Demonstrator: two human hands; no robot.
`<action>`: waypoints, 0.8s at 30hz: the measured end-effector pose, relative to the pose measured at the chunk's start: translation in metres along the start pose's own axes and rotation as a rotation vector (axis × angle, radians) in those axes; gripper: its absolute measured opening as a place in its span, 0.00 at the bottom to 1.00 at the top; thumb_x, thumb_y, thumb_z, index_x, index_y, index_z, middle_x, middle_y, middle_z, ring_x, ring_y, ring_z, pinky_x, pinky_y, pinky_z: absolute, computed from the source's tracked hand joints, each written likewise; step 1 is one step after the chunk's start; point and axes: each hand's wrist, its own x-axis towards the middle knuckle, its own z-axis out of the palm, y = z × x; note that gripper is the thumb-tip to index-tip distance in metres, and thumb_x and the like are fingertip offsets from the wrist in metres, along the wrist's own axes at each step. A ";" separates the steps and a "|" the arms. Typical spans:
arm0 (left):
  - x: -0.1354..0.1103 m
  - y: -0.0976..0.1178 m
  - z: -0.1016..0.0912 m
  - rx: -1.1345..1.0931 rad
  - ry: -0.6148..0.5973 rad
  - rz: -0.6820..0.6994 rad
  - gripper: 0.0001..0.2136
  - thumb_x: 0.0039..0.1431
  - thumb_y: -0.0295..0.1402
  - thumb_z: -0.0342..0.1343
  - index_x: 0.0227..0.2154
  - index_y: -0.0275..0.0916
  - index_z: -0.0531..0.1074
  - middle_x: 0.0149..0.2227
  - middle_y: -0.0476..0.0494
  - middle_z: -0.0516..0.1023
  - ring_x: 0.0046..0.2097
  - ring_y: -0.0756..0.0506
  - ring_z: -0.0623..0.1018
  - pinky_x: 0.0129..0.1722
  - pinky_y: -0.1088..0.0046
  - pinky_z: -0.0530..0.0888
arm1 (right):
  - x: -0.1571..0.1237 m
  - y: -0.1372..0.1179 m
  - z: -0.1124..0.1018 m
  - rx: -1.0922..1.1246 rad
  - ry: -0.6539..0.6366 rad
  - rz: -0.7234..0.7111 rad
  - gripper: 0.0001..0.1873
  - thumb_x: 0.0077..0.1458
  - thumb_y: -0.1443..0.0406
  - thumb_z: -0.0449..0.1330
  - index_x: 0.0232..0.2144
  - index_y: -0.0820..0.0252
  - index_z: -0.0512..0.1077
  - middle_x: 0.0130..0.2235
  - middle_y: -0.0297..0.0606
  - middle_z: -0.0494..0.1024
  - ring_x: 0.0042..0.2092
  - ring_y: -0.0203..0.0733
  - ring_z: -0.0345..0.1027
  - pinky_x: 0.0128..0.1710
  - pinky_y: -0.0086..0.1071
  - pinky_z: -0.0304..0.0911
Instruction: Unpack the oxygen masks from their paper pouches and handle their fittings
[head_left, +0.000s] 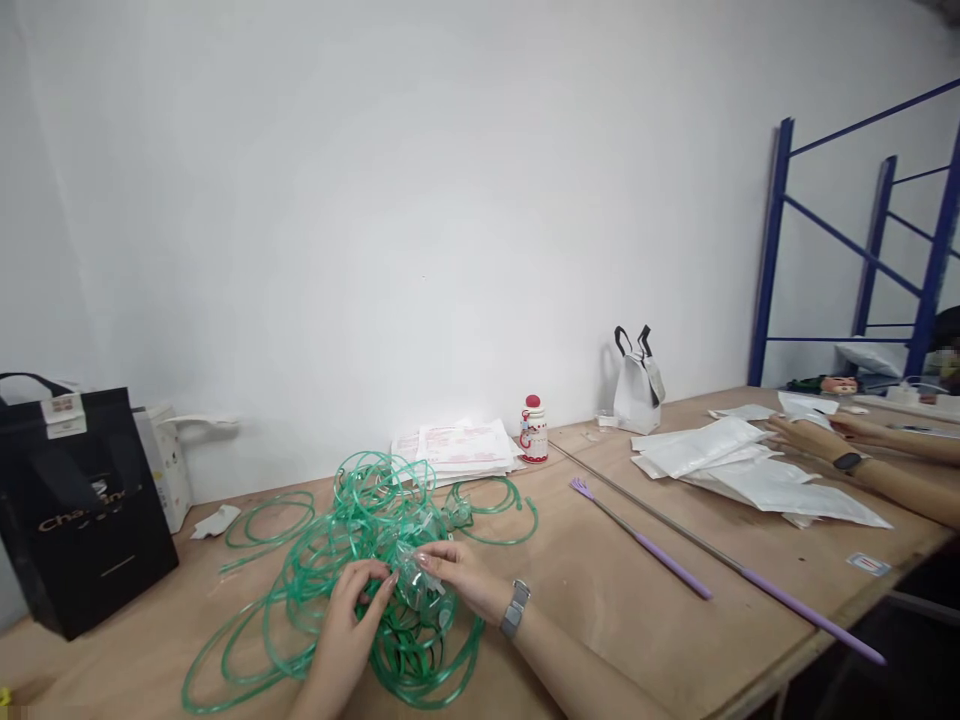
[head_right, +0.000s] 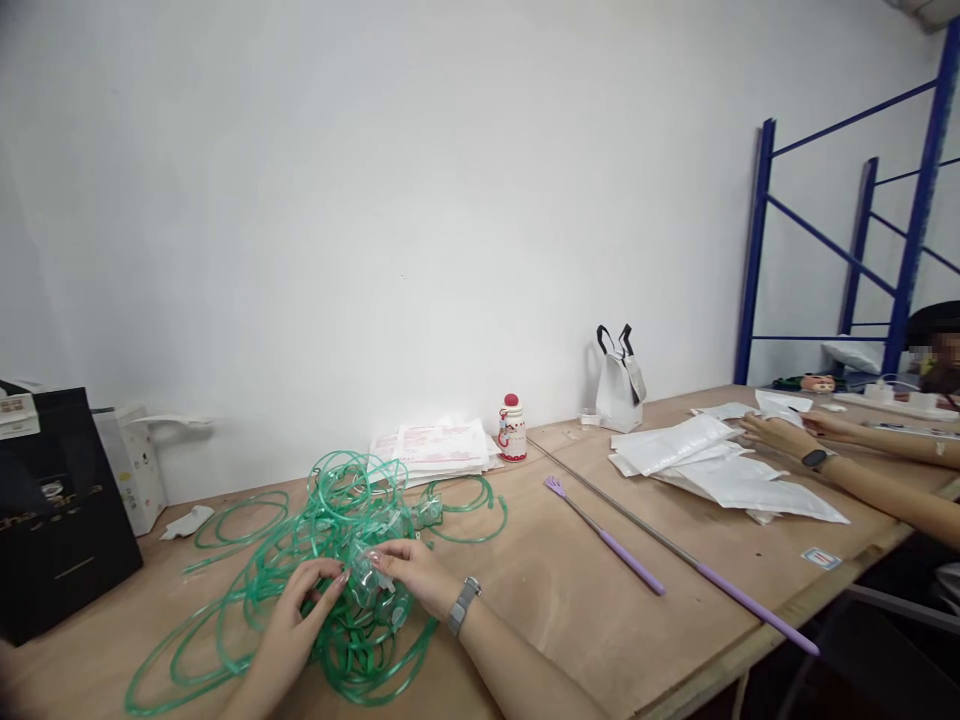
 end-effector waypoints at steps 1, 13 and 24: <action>0.000 0.000 -0.001 0.003 0.001 0.005 0.13 0.50 0.47 0.55 0.26 0.42 0.73 0.35 0.44 0.73 0.42 0.41 0.72 0.38 0.68 0.69 | 0.000 0.000 0.000 -0.008 0.002 -0.003 0.22 0.39 0.51 0.67 0.32 0.62 0.78 0.27 0.34 0.73 0.28 0.34 0.61 0.32 0.30 0.55; 0.002 -0.012 0.002 -0.018 -0.021 -0.082 0.17 0.50 0.49 0.55 0.32 0.39 0.70 0.30 0.46 0.76 0.33 0.44 0.75 0.30 0.72 0.70 | -0.002 -0.003 0.000 -0.065 -0.129 0.000 0.31 0.34 0.52 0.69 0.42 0.59 0.75 0.37 0.37 0.77 0.38 0.40 0.67 0.45 0.38 0.59; 0.001 -0.018 -0.001 0.064 0.001 -0.075 0.17 0.48 0.51 0.52 0.23 0.41 0.67 0.26 0.50 0.69 0.30 0.46 0.68 0.31 0.71 0.64 | 0.002 0.016 0.002 -0.145 -0.107 -0.001 0.40 0.24 0.58 0.74 0.46 0.57 0.72 0.27 0.29 0.70 0.28 0.33 0.62 0.35 0.31 0.61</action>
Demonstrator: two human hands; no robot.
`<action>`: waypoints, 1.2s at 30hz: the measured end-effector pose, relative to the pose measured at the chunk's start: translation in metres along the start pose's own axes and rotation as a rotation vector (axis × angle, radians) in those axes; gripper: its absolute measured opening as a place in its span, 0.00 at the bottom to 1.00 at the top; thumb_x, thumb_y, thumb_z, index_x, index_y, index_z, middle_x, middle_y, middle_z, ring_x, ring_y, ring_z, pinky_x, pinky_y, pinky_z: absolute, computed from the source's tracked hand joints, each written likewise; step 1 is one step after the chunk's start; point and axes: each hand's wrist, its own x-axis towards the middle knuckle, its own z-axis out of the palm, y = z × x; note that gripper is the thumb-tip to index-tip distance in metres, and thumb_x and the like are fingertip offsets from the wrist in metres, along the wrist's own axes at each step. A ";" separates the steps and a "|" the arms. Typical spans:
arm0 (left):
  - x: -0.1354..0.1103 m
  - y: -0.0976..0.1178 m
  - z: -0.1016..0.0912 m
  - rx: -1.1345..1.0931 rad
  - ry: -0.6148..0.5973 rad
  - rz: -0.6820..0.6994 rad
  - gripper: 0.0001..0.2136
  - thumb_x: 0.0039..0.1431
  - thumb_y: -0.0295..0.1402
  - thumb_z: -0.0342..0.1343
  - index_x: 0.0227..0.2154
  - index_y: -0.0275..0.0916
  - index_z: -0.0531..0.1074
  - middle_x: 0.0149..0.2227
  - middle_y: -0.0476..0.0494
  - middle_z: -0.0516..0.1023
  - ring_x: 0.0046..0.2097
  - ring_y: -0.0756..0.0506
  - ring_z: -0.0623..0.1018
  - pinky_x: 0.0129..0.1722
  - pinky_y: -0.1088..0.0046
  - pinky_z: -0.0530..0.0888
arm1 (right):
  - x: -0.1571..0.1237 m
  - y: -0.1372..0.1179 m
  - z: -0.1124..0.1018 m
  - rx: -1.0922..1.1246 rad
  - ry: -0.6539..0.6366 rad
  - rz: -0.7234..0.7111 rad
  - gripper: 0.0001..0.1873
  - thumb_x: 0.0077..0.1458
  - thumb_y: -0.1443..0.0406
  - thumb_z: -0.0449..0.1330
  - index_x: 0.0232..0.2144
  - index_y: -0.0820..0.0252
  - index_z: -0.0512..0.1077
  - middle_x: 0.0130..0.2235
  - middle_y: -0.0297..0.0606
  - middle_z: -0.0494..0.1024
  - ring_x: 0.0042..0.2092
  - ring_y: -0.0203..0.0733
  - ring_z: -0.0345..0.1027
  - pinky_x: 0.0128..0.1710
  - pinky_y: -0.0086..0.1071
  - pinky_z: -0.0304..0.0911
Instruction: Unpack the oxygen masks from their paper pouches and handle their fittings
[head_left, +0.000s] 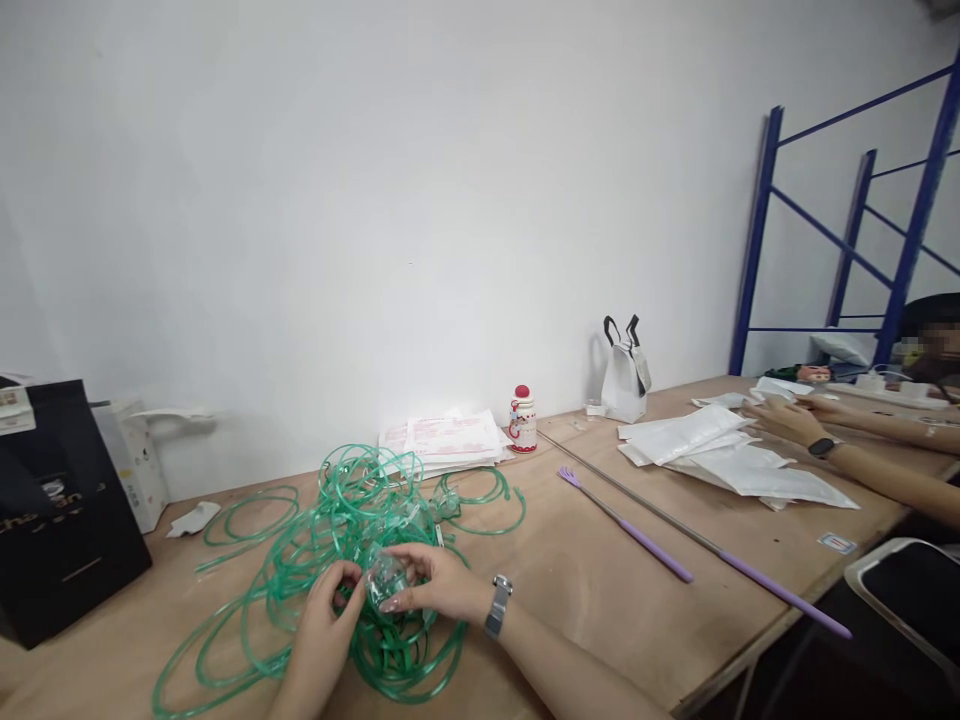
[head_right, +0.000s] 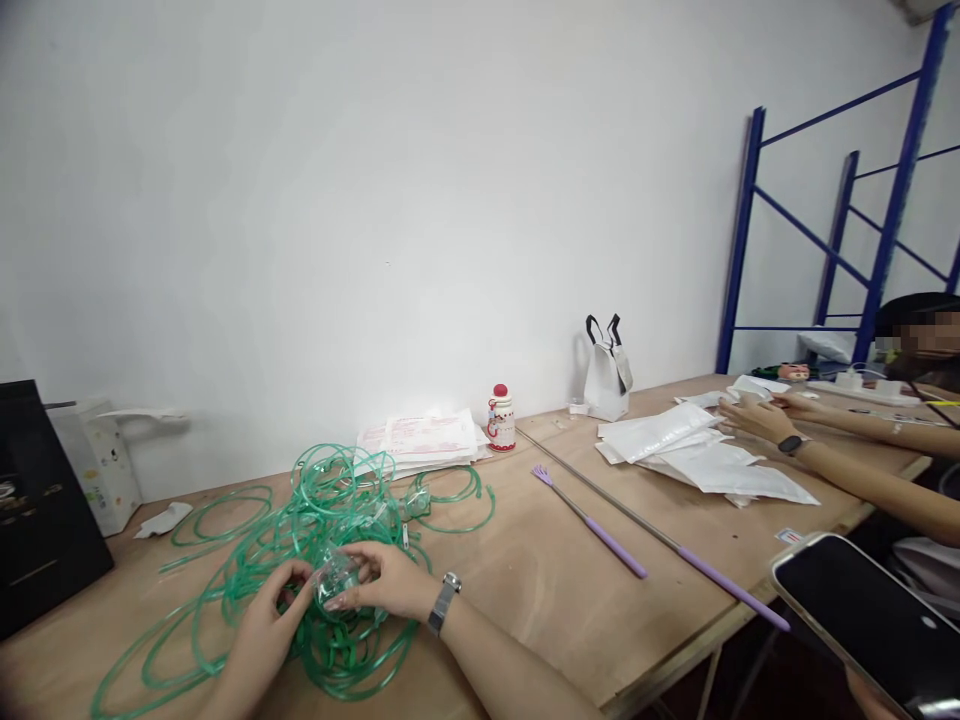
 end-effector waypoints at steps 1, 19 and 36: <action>0.000 -0.001 0.000 -0.006 0.001 -0.005 0.17 0.49 0.51 0.52 0.24 0.41 0.67 0.26 0.50 0.69 0.30 0.46 0.68 0.32 0.71 0.64 | 0.001 0.001 0.000 0.015 0.014 -0.006 0.40 0.25 0.57 0.74 0.45 0.57 0.72 0.28 0.30 0.71 0.28 0.33 0.62 0.34 0.31 0.62; -0.006 0.010 0.007 -0.181 -0.217 -0.034 0.15 0.55 0.48 0.50 0.28 0.40 0.64 0.20 0.53 0.70 0.26 0.47 0.72 0.31 0.74 0.66 | -0.001 -0.011 -0.003 0.244 0.213 -0.110 0.28 0.39 0.57 0.69 0.44 0.60 0.70 0.40 0.40 0.76 0.42 0.42 0.69 0.40 0.33 0.62; -0.009 0.007 0.013 -0.117 -0.191 -0.025 0.19 0.56 0.50 0.44 0.19 0.41 0.62 0.19 0.52 0.65 0.27 0.47 0.68 0.30 0.74 0.65 | -0.008 -0.013 0.001 0.027 -0.055 -0.075 0.40 0.34 0.54 0.70 0.51 0.56 0.66 0.47 0.39 0.73 0.51 0.46 0.64 0.51 0.39 0.58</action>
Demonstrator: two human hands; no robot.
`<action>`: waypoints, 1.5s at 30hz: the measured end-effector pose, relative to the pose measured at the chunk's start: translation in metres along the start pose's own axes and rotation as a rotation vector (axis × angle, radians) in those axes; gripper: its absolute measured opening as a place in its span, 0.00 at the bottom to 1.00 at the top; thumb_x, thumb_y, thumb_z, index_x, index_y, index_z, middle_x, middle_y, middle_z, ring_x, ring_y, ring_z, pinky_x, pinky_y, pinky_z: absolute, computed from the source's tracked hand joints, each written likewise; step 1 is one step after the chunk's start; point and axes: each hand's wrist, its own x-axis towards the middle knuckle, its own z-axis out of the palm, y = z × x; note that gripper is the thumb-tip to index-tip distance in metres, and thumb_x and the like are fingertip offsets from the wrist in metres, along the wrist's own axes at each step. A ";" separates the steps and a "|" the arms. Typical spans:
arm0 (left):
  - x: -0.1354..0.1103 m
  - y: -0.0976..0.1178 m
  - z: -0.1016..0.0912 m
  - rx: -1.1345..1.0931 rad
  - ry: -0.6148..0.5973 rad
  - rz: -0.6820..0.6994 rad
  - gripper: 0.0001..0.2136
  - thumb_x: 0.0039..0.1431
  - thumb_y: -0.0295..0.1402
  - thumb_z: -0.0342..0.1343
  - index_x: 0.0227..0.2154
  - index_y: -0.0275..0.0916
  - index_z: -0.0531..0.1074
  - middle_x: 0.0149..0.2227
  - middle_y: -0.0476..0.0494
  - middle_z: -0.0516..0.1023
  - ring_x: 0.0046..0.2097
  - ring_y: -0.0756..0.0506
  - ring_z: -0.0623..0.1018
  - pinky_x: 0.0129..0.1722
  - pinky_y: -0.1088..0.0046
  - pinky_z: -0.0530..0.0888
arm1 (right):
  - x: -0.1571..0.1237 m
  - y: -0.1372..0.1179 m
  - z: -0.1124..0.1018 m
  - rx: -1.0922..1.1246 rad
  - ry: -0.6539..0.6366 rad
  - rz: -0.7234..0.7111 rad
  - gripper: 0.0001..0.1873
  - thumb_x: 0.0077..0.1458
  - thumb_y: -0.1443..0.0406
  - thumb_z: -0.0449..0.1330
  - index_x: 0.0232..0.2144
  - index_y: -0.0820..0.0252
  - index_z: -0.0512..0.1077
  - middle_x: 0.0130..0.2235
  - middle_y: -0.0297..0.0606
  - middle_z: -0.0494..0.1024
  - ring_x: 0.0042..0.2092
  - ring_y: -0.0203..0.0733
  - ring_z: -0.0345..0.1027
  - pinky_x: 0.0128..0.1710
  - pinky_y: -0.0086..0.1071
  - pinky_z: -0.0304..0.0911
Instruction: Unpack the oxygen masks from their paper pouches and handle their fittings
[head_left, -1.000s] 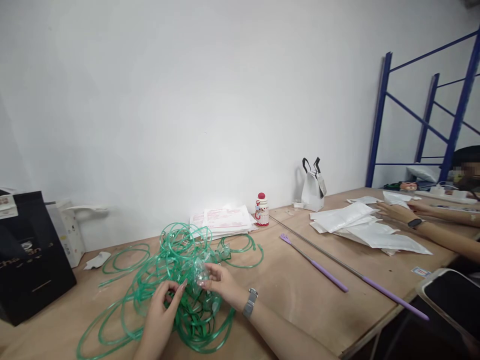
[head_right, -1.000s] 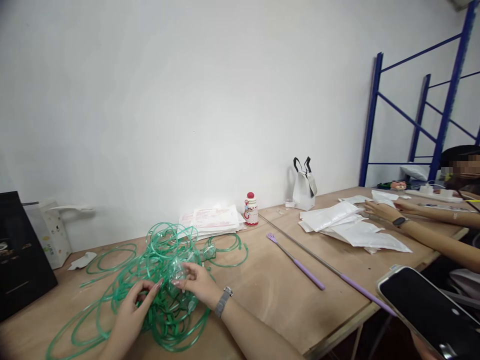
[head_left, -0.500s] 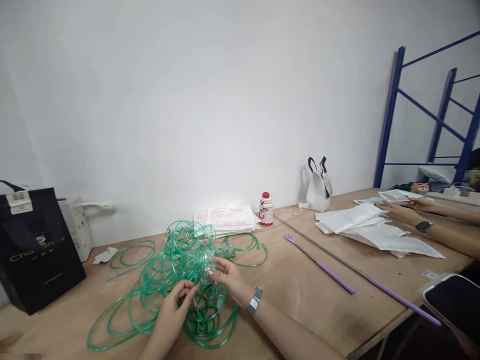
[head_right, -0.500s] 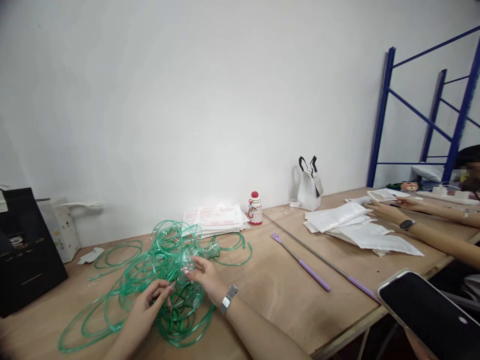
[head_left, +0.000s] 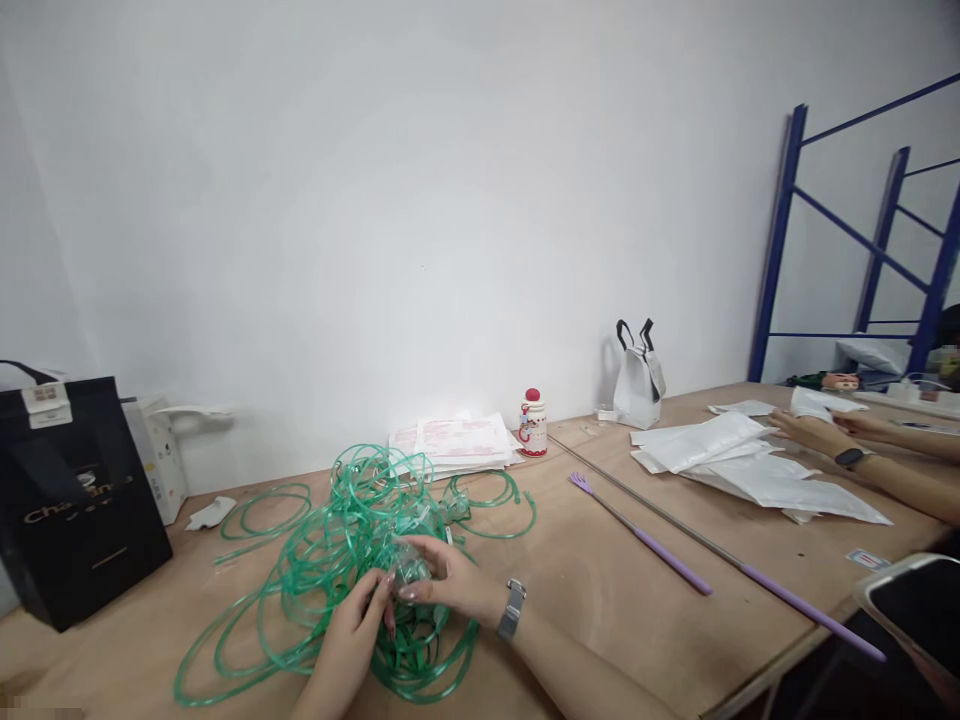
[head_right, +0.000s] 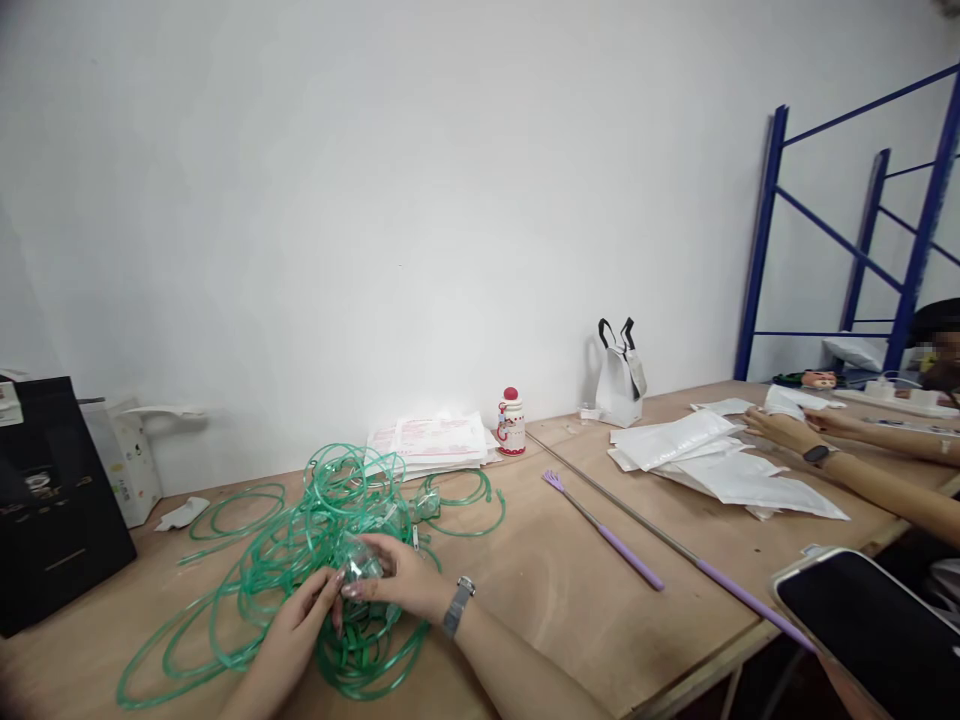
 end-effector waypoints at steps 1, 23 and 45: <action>0.000 -0.001 0.000 0.010 -0.003 0.002 0.19 0.55 0.50 0.44 0.20 0.41 0.63 0.20 0.52 0.66 0.27 0.47 0.69 0.30 0.74 0.65 | -0.001 0.002 0.001 -0.032 0.017 -0.005 0.42 0.33 0.55 0.71 0.52 0.55 0.64 0.48 0.39 0.72 0.51 0.47 0.63 0.52 0.39 0.57; -0.004 0.009 0.012 0.020 -0.051 0.000 0.20 0.57 0.51 0.44 0.22 0.41 0.66 0.18 0.52 0.66 0.24 0.47 0.69 0.27 0.74 0.65 | 0.002 0.010 0.009 -0.522 0.556 -0.146 0.20 0.57 0.64 0.50 0.52 0.59 0.60 0.53 0.44 0.67 0.55 0.45 0.60 0.54 0.39 0.56; -0.003 0.004 0.016 -0.172 -0.137 -0.105 0.24 0.49 0.57 0.48 0.19 0.39 0.68 0.17 0.52 0.66 0.24 0.48 0.68 0.27 0.74 0.66 | -0.005 0.009 0.015 -0.695 0.509 -0.158 0.18 0.57 0.59 0.52 0.49 0.54 0.64 0.48 0.39 0.73 0.50 0.47 0.64 0.49 0.37 0.58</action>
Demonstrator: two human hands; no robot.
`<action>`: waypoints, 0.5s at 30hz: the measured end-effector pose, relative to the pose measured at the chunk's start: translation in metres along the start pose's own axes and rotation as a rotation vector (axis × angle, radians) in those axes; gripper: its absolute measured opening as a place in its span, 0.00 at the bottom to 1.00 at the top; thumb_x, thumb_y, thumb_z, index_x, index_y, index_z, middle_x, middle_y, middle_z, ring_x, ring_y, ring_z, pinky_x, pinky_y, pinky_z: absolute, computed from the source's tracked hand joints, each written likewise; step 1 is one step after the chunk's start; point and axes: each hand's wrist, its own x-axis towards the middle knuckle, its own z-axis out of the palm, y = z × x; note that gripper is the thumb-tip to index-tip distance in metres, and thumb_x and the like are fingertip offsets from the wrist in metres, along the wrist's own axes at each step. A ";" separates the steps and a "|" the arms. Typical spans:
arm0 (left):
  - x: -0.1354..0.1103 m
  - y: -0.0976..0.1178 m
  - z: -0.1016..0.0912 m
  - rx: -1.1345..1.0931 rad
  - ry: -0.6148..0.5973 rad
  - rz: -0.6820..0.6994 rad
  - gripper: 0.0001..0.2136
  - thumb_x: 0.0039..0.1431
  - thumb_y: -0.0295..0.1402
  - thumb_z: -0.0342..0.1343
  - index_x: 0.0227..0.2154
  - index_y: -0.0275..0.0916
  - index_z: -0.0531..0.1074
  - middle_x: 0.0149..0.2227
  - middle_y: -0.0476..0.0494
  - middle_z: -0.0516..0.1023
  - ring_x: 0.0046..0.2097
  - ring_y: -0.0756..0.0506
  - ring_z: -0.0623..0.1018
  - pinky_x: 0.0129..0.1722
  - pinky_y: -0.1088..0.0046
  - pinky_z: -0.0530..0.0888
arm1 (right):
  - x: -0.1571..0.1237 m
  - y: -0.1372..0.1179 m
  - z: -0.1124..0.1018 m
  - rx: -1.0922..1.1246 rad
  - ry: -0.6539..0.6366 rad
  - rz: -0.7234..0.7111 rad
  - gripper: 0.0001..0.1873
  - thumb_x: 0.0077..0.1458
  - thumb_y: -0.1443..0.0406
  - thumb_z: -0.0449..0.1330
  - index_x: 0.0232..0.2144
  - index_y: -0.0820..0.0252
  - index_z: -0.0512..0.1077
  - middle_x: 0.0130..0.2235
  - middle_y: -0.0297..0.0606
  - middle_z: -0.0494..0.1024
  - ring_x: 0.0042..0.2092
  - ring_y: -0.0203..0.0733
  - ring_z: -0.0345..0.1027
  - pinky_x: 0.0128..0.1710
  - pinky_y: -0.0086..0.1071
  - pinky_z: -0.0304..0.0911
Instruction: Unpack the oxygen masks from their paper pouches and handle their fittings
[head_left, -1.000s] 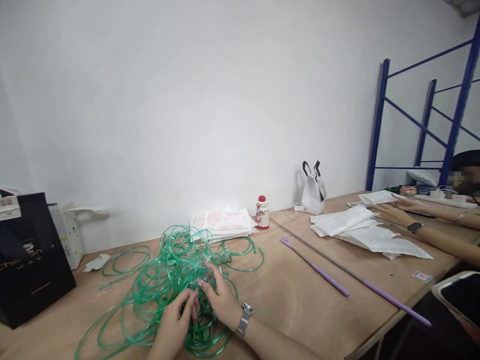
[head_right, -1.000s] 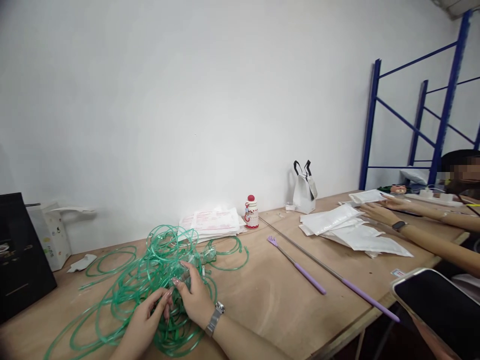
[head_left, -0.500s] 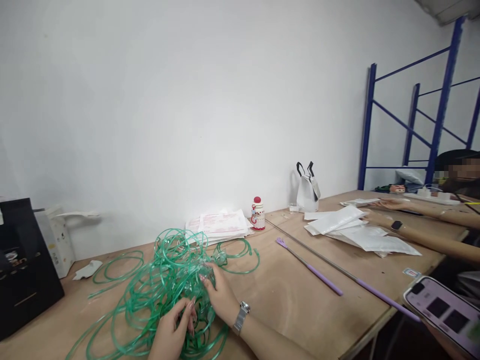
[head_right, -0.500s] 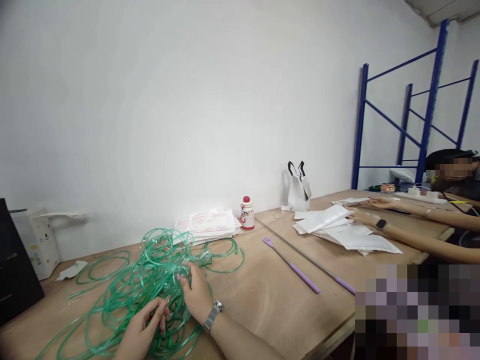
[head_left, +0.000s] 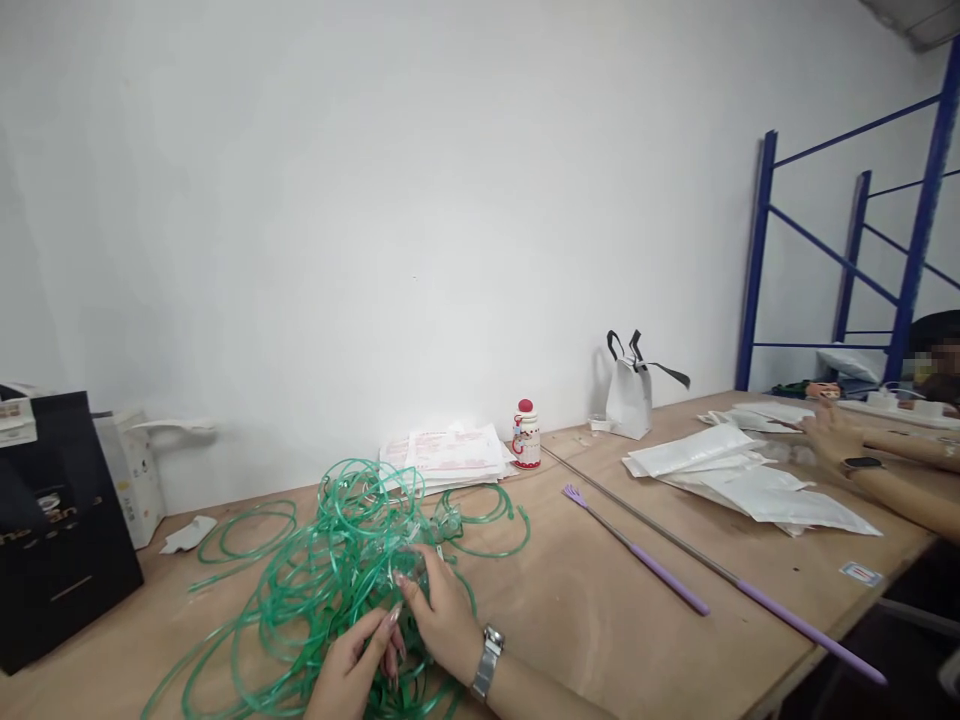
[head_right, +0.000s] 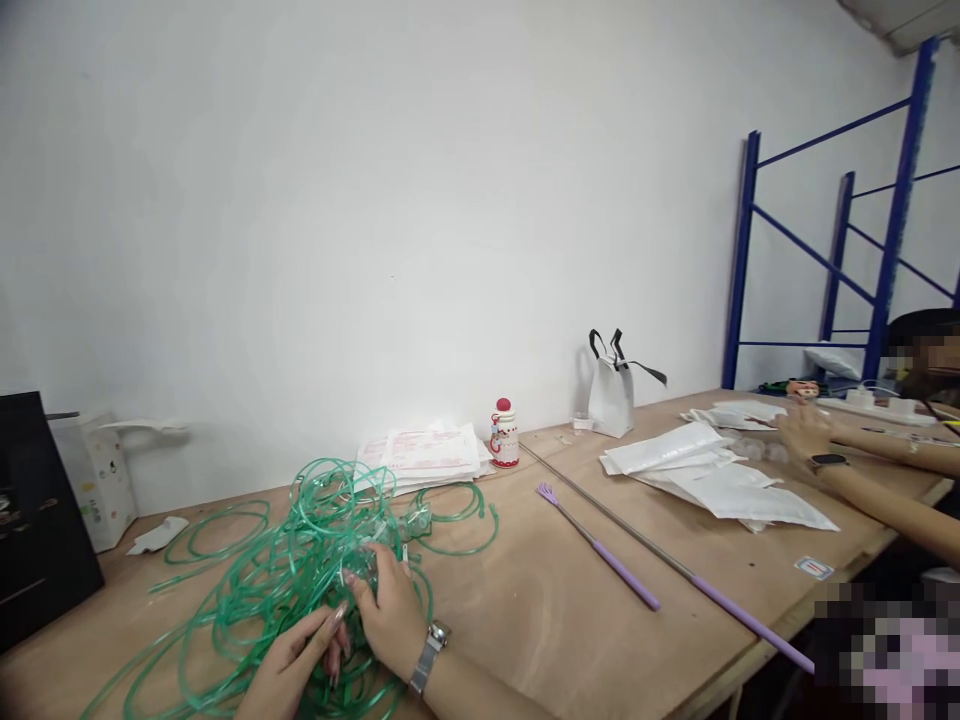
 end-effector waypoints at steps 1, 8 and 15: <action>0.000 0.000 0.001 0.002 0.005 -0.002 0.24 0.50 0.57 0.48 0.19 0.39 0.68 0.17 0.52 0.65 0.23 0.48 0.68 0.26 0.74 0.65 | 0.002 0.002 0.000 -0.002 0.030 0.015 0.17 0.58 0.59 0.51 0.48 0.55 0.65 0.47 0.40 0.73 0.49 0.46 0.65 0.48 0.37 0.58; -0.001 0.000 0.007 0.065 0.011 -0.051 0.25 0.49 0.59 0.45 0.17 0.40 0.65 0.13 0.53 0.63 0.20 0.48 0.66 0.24 0.74 0.65 | 0.013 0.013 -0.004 -0.042 0.118 0.069 0.13 0.59 0.63 0.47 0.45 0.59 0.65 0.44 0.43 0.73 0.47 0.47 0.65 0.47 0.39 0.59; 0.000 -0.004 0.005 0.171 0.041 -0.026 0.25 0.53 0.57 0.42 0.16 0.41 0.63 0.13 0.53 0.63 0.20 0.49 0.66 0.24 0.74 0.64 | 0.013 0.013 -0.002 -0.136 0.105 0.110 0.10 0.58 0.64 0.47 0.40 0.59 0.66 0.41 0.43 0.74 0.44 0.49 0.66 0.44 0.40 0.58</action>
